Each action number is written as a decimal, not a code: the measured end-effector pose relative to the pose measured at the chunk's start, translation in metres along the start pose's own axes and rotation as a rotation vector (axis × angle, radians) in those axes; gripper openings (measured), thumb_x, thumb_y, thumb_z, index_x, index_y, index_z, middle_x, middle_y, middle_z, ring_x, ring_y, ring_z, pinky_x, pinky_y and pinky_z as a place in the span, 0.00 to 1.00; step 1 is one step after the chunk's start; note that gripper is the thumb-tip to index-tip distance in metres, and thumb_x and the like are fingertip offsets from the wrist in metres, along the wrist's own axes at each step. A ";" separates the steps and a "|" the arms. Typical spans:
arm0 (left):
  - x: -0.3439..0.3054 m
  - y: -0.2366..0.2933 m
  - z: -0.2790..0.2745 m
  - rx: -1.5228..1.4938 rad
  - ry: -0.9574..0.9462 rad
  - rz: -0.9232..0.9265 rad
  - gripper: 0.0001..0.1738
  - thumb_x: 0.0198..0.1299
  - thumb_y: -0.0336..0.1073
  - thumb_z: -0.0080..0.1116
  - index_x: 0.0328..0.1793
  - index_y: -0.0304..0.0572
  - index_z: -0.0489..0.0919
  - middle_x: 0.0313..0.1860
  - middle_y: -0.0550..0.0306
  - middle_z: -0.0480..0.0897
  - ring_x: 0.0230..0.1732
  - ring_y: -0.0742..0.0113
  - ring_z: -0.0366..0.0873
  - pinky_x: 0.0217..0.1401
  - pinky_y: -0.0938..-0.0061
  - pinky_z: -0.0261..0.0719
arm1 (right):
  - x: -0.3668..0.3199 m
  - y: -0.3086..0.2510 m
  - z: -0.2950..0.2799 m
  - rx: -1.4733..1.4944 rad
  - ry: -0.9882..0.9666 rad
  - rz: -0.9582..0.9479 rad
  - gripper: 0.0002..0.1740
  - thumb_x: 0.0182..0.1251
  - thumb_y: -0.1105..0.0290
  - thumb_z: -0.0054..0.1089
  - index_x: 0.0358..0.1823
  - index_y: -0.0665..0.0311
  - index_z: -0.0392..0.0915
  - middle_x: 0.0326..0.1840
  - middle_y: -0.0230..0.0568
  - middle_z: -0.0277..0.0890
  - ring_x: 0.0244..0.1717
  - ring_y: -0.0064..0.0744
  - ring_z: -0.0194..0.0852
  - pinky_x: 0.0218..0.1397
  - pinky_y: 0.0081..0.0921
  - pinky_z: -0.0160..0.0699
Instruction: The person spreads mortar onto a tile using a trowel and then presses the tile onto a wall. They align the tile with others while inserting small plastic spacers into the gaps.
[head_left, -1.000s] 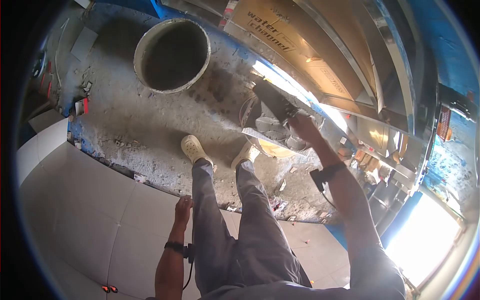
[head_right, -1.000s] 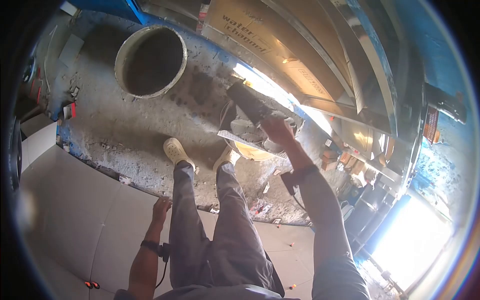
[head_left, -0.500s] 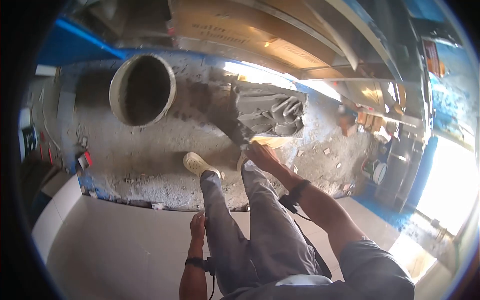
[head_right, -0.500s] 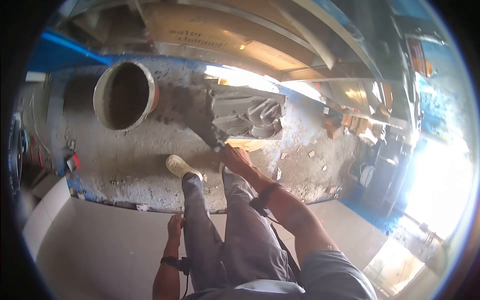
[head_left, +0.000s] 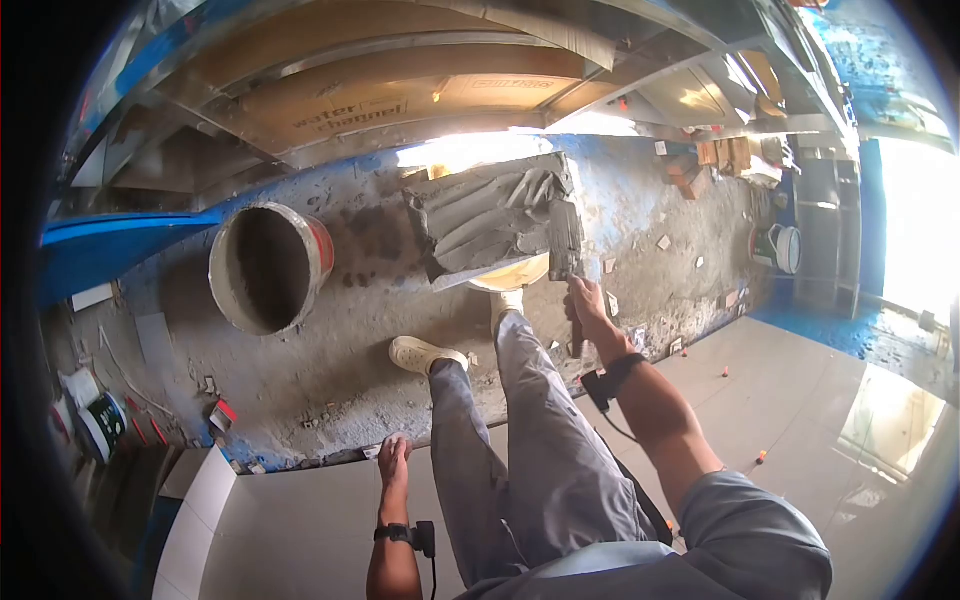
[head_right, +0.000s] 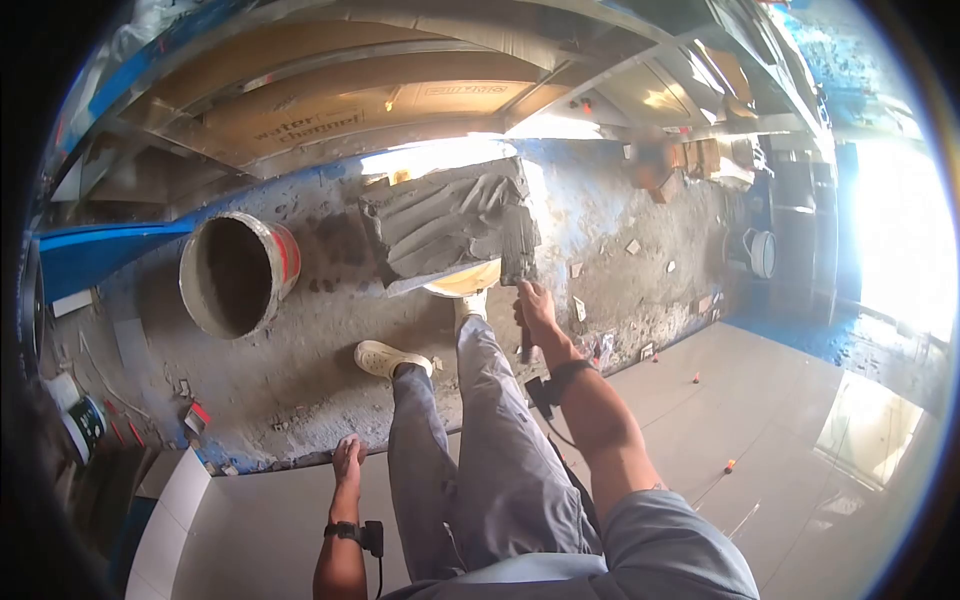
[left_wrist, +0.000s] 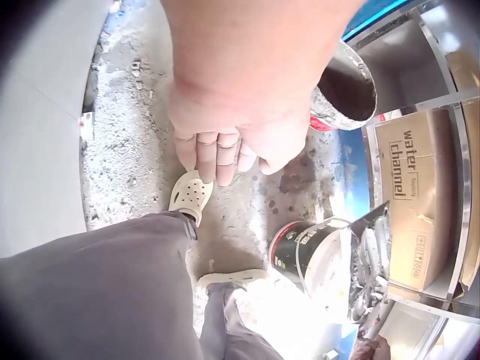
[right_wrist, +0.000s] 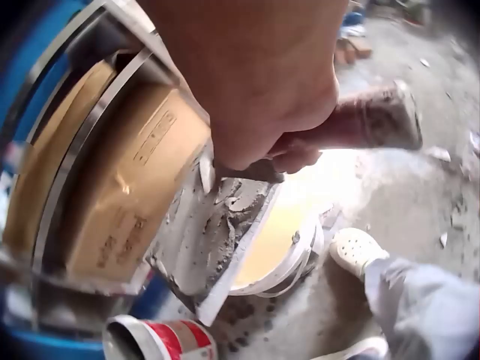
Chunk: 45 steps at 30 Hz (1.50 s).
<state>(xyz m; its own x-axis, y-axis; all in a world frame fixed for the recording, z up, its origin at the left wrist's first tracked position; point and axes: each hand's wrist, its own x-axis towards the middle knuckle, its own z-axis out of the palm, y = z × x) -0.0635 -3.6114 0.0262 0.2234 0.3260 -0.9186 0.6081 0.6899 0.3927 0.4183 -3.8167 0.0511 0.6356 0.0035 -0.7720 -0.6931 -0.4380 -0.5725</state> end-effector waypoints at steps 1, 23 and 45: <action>0.003 -0.001 0.001 0.009 0.001 0.000 0.18 0.70 0.39 0.54 0.59 0.34 0.75 0.53 0.54 0.78 0.52 0.66 0.78 0.58 0.74 0.78 | 0.001 0.007 0.005 0.221 0.025 0.108 0.16 0.70 0.53 0.55 0.33 0.58 0.74 0.21 0.34 0.70 0.16 0.25 0.64 0.19 0.28 0.66; -0.002 -0.012 0.039 0.112 -0.042 0.037 0.19 0.71 0.44 0.52 0.60 0.37 0.76 0.42 0.56 0.82 0.43 0.68 0.80 0.48 0.76 0.77 | -0.018 -0.023 -0.036 -1.324 -0.033 -0.405 0.25 0.70 0.50 0.50 0.48 0.69 0.71 0.32 0.61 0.81 0.35 0.62 0.82 0.40 0.54 0.78; -0.012 0.074 0.191 0.045 0.019 0.098 0.16 0.70 0.35 0.54 0.60 0.36 0.76 0.49 0.54 0.82 0.50 0.67 0.81 0.57 0.74 0.77 | 0.102 -0.065 -0.075 0.032 -0.402 0.092 0.17 0.71 0.51 0.54 0.28 0.52 0.70 0.19 0.25 0.64 0.18 0.20 0.62 0.19 0.24 0.61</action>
<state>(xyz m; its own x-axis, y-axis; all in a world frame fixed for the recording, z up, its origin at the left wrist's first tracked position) 0.1241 -3.6875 0.0580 0.2697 0.4030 -0.8745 0.6174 0.6246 0.4782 0.5541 -3.8551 0.0306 0.3914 0.3188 -0.8632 -0.7550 -0.4250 -0.4993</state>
